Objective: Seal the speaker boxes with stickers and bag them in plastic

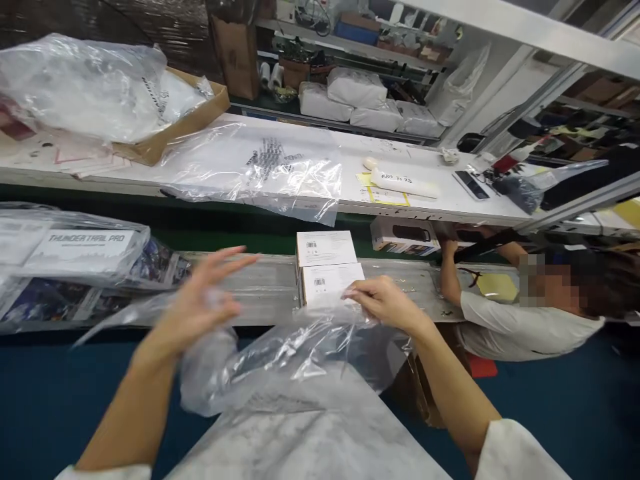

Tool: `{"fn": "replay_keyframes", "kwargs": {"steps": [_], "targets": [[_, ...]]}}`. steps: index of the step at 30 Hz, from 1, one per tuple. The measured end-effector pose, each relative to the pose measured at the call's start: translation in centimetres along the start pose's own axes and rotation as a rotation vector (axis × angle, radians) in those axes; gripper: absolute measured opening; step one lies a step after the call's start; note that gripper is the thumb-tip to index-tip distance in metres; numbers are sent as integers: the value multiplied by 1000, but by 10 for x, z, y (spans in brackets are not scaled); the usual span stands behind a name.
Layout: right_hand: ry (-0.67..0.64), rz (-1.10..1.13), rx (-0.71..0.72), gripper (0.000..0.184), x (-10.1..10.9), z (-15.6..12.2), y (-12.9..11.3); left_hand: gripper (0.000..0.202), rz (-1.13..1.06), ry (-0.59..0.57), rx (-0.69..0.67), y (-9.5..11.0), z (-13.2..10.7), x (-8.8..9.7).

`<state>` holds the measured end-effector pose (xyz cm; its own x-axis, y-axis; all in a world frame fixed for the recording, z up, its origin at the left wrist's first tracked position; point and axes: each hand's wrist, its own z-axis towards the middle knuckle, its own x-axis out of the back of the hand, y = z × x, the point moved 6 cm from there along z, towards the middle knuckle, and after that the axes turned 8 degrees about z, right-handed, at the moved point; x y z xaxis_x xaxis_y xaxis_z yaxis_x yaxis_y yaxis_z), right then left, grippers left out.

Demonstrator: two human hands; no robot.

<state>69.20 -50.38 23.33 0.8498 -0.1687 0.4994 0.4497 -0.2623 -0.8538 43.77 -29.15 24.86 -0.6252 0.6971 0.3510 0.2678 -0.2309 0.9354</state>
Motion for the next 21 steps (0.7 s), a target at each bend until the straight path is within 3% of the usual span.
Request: {"fn": "replay_keyframes", "kwargs": {"steps": [2, 3, 4, 6, 8, 10, 13, 15, 18, 19, 21], "targets": [[-212, -39, 56, 39, -11, 0, -12, 89, 138, -419, -132, 35, 10, -84], [-264, -65, 88, 39, -11, -2, -15, 82, 146, -570, -168, 43, 12, -119], [-268, -93, 128, 39, -6, -6, -15, 68, 145, -647, -172, 45, 14, -146], [-154, -129, 231, 35, 11, -18, -7, 43, 132, -636, -99, 37, 15, -176], [27, -83, 307, 35, 29, -33, 11, 40, 115, -555, 19, 20, 6, -186], [165, 107, 290, 46, 38, -46, 37, 43, 78, -572, 116, 2, -15, -194], [196, 512, 68, 60, 34, -57, 78, 44, 73, -668, 211, -24, -52, -216], [-44, 600, -142, 61, 23, -59, 97, 51, 162, -687, 258, -43, -70, -231], [-673, 399, -360, 51, 13, -74, 120, 56, 285, -641, 282, -67, -84, -241], [-801, 294, -375, 46, 17, -80, 129, 55, 303, -613, 273, -72, -87, -241], [-859, 79, -327, 38, 27, -83, 147, 51, 334, -551, 251, -78, -90, -238]]}}
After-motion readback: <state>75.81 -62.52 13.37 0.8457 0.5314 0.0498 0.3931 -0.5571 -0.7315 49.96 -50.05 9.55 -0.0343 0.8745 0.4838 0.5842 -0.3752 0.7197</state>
